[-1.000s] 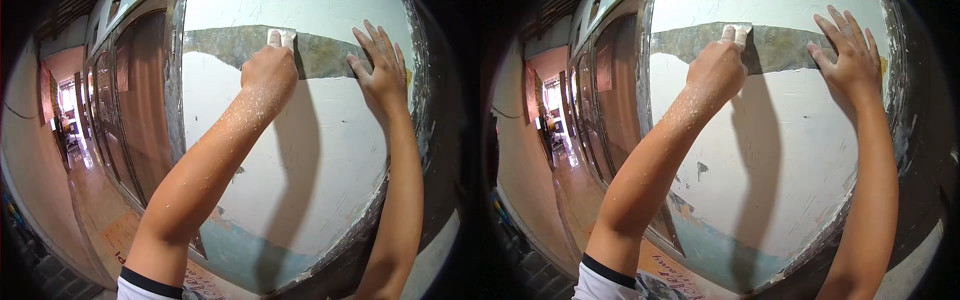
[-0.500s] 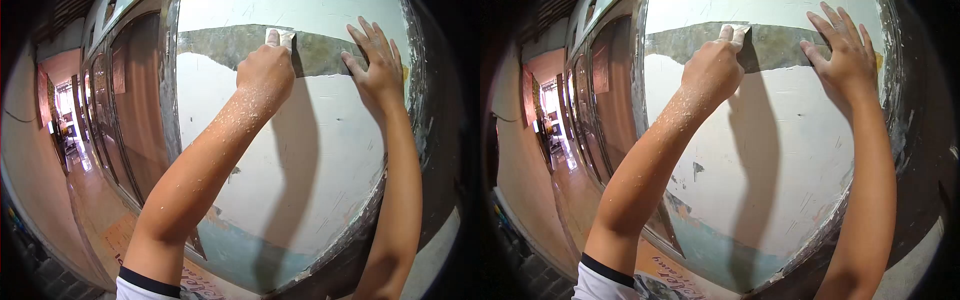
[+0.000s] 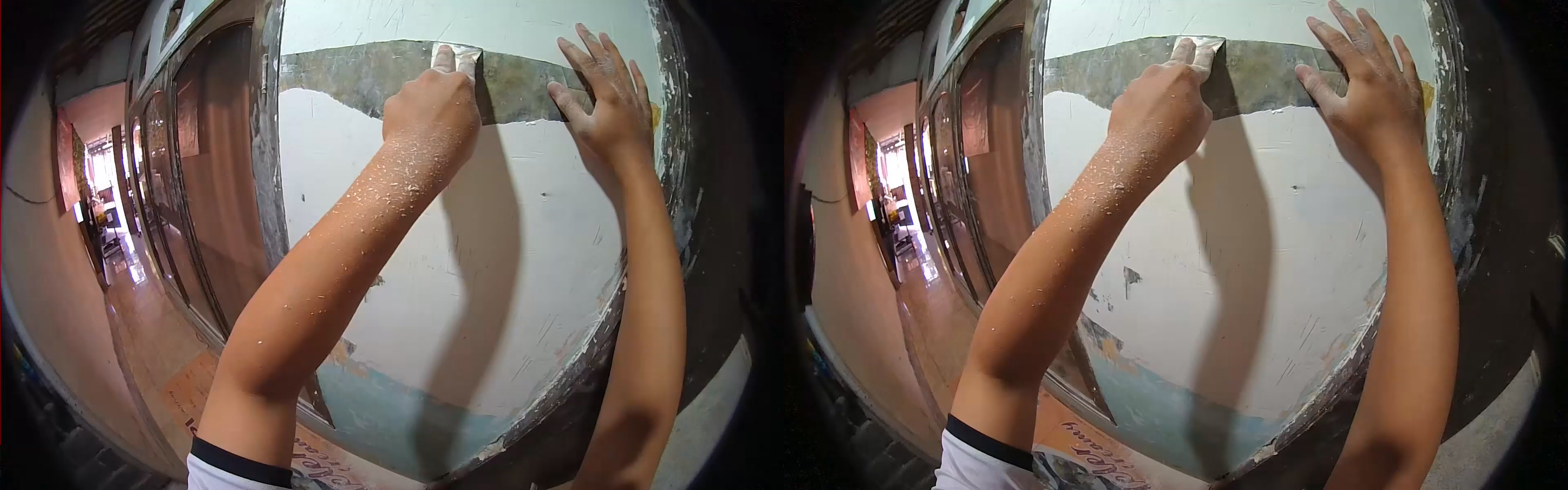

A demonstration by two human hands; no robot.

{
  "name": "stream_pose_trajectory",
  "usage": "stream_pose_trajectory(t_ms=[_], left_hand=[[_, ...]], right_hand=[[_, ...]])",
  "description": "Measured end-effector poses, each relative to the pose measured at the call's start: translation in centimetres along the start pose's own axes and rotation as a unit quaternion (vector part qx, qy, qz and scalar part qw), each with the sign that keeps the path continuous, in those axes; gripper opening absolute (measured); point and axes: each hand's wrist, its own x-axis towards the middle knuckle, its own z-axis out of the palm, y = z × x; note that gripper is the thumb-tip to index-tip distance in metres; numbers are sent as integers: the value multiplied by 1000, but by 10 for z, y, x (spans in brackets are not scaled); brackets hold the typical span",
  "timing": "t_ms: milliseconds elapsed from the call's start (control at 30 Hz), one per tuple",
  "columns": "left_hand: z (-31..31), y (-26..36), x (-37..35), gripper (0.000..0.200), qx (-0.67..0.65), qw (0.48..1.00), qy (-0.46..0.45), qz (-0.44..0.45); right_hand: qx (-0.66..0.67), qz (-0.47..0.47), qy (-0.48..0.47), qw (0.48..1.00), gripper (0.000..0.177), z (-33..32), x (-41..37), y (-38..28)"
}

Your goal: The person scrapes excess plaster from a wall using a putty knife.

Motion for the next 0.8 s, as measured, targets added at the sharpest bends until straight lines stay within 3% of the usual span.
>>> stream_pose_trajectory(t_ms=[100,167,433,500,700,800], left_hand=[[5,1,4,52,-1,1000,19,13],[13,2,-2,53,-8,997,79,21],[12,9,-1,60,-17,998,57,16],[15,11,-3,59,-3,994,100,35],[2,24,-3,57,-12,1000,3,14],[10,23,-10,59,-17,999,27,11]], right_hand=[[8,13,-16,1000,58,-5,1,-4],[-2,7,-13,1000,57,-2,-1,-2],[-2,6,-1,1000,57,1,0,0],[8,8,-6,1000,57,-2,1,-1],[12,9,-19,1000,57,-4,3,-2],[9,15,-23,1000,58,-7,1,-4]])
